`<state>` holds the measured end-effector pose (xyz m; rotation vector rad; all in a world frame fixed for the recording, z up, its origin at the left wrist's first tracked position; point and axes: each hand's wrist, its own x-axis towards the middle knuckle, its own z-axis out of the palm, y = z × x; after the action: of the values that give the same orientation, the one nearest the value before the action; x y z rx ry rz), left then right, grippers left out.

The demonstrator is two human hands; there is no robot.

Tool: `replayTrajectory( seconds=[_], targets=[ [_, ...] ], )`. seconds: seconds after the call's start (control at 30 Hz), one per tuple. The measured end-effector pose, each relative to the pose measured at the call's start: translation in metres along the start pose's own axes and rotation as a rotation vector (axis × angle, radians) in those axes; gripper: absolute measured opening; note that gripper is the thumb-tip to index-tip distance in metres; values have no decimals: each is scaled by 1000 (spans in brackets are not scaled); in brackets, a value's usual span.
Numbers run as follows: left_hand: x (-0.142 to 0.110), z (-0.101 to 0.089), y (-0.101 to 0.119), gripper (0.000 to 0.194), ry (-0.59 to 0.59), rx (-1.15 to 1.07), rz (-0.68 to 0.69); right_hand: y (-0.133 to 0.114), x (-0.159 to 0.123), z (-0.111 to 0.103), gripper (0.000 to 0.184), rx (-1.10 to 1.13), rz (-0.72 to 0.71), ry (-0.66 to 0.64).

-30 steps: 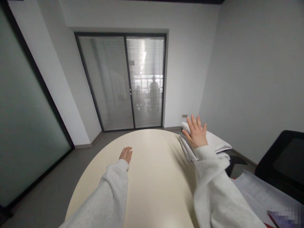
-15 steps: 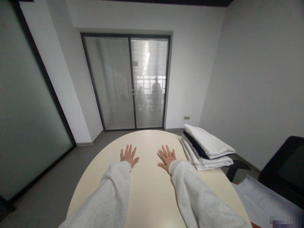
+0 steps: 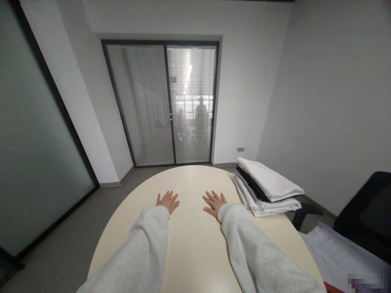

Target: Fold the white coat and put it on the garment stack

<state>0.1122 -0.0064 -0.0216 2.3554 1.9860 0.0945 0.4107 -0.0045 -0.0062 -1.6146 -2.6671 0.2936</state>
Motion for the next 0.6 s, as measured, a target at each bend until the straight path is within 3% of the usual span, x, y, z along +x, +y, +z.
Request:
replayTrajectory(
  seconds=[0.6],
  targets=[
    [1, 3, -1, 52, 36, -10, 1, -3, -3, -3, 72, -18, -4, 7]
  ],
)
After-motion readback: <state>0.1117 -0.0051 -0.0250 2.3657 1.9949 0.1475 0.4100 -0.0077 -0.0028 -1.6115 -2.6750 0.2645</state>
